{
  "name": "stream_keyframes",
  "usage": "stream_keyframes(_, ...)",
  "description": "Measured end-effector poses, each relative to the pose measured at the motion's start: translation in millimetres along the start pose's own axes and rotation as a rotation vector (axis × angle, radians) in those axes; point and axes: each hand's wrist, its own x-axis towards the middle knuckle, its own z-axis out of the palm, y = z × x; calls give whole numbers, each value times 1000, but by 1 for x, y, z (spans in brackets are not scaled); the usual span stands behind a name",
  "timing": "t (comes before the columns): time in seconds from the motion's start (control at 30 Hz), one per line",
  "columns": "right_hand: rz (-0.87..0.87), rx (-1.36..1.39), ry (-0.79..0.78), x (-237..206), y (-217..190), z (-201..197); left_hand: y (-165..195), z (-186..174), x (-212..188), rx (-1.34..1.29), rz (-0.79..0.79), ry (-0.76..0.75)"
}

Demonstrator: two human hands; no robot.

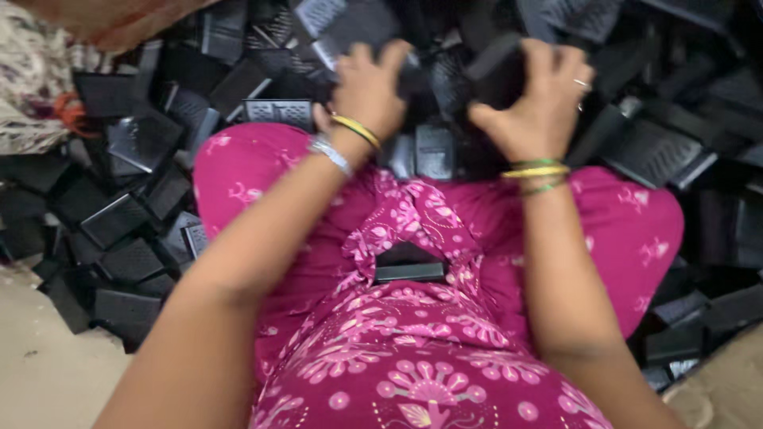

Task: The person sits on the floor surrounded by a large pile of black plastic boxes and works through them one at a time, picking each box from the pile, turning it over on their lap, opening and closing it, and placing it back on the pile. The person repeats this handling cycle continuously across the episode.

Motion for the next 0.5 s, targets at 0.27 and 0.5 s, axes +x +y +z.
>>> stream_keyframes(0.27, 107, 187, 262, -1, 39, -25, 69, 37, -40, -292, 485, -89)
stream_keyframes(0.5, 163, -39, 403, -9, 80, -28, 66, -7, -42, -442, 838, 41)
